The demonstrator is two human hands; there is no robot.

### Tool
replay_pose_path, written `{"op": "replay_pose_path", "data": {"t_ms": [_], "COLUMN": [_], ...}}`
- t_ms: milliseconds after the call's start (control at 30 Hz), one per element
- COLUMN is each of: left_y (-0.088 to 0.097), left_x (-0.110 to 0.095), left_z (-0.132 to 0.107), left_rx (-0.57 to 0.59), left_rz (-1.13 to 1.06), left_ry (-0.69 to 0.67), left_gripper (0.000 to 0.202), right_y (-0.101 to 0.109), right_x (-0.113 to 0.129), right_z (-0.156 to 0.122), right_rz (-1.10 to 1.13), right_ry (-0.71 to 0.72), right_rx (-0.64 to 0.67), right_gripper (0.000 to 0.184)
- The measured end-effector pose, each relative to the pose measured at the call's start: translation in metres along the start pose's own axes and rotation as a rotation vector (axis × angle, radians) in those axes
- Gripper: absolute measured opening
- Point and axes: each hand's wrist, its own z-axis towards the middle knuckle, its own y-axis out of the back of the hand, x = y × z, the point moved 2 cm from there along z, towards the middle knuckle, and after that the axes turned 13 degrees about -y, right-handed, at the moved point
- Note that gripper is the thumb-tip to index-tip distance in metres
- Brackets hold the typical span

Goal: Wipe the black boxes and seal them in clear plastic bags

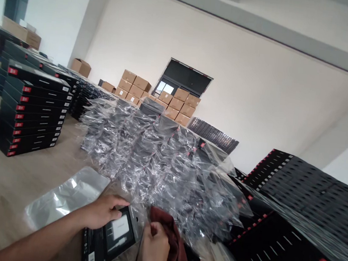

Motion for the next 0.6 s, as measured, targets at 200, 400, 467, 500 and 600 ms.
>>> {"op": "replay_pose_path", "data": {"t_ms": [200, 400, 467, 500, 600], "left_y": [-0.002, -0.002, -0.004, -0.006, -0.009], "left_x": [0.013, 0.016, 0.020, 0.023, 0.026], "left_z": [0.004, 0.007, 0.008, 0.009, 0.010], "left_rx": [-0.052, -0.135, -0.152, -0.162, -0.175], "left_rz": [-0.135, -0.144, -0.149, -0.154, -0.204], "left_ry": [0.085, 0.070, 0.062, 0.057, 0.051], "left_gripper": [0.051, 0.053, 0.053, 0.053, 0.051], "right_y": [-0.005, -0.008, -0.007, -0.007, -0.009], "right_x": [0.003, 0.009, 0.011, 0.011, 0.010], "right_z": [-0.002, -0.006, -0.006, -0.006, -0.006], "right_rz": [0.074, 0.159, 0.144, 0.129, 0.084], "right_ry": [0.018, 0.070, 0.063, 0.053, 0.022], "right_rx": [0.056, 0.134, 0.092, 0.075, 0.102], "right_gripper": [0.021, 0.015, 0.015, 0.014, 0.012]}}
